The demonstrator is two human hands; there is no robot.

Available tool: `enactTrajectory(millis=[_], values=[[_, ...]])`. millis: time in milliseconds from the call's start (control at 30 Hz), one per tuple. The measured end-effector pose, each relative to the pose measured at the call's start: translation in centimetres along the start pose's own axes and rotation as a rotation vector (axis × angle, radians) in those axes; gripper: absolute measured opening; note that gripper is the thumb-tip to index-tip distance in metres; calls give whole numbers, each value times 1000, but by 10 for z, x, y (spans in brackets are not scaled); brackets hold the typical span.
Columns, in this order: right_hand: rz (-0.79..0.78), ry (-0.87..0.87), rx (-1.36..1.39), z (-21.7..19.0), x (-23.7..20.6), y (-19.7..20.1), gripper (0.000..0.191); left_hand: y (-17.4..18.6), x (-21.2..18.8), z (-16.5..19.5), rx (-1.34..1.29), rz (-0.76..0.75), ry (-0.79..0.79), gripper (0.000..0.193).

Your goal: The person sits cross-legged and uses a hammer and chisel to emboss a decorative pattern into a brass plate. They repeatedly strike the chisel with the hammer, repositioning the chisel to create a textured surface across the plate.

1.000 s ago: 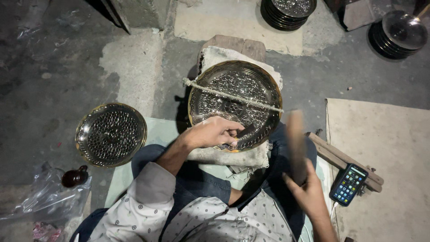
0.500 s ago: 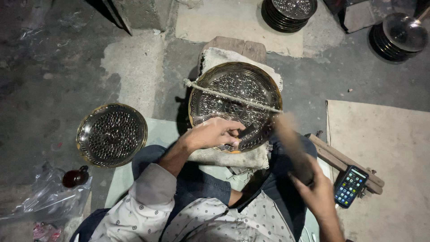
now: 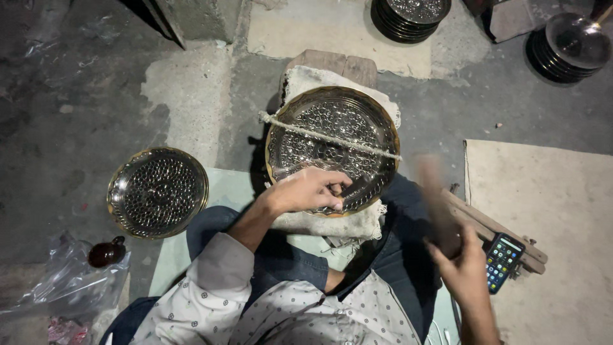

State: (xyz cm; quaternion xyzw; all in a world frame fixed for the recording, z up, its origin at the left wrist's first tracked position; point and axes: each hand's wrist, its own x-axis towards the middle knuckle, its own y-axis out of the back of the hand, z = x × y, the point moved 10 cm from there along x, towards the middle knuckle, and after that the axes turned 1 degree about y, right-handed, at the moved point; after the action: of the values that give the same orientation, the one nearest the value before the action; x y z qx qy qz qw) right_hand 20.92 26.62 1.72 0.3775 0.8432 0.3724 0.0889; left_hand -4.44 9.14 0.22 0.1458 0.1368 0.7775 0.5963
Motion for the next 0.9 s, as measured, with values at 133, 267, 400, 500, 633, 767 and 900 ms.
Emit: enactTrajectory(millis=[133, 267, 400, 500, 633, 767, 900], values=[[-114, -203, 299, 24, 4, -26, 74, 0, 0, -3, 34, -8, 29, 47], [-247, -204, -163, 23, 5, -33, 80, -1, 0, -5, -4, -13, 67, 47], [-175, -7, -20, 0, 6, -36, 79, 3, -1, 2, 82, 26, 7, 47], [-184, -37, -55, 6, 1, -39, 83, 3, -1, 2, 67, 13, 26, 49], [-168, -43, 15, 7, -3, -37, 83, 3, 0, 2, 61, 6, 46, 51], [-344, -203, -431, 24, -10, -46, 94, 2, 0, -1, 69, -13, 91, 49], [-181, -66, -30, 1, -5, -37, 84, 2, -1, 0, 64, -17, 74, 51]])
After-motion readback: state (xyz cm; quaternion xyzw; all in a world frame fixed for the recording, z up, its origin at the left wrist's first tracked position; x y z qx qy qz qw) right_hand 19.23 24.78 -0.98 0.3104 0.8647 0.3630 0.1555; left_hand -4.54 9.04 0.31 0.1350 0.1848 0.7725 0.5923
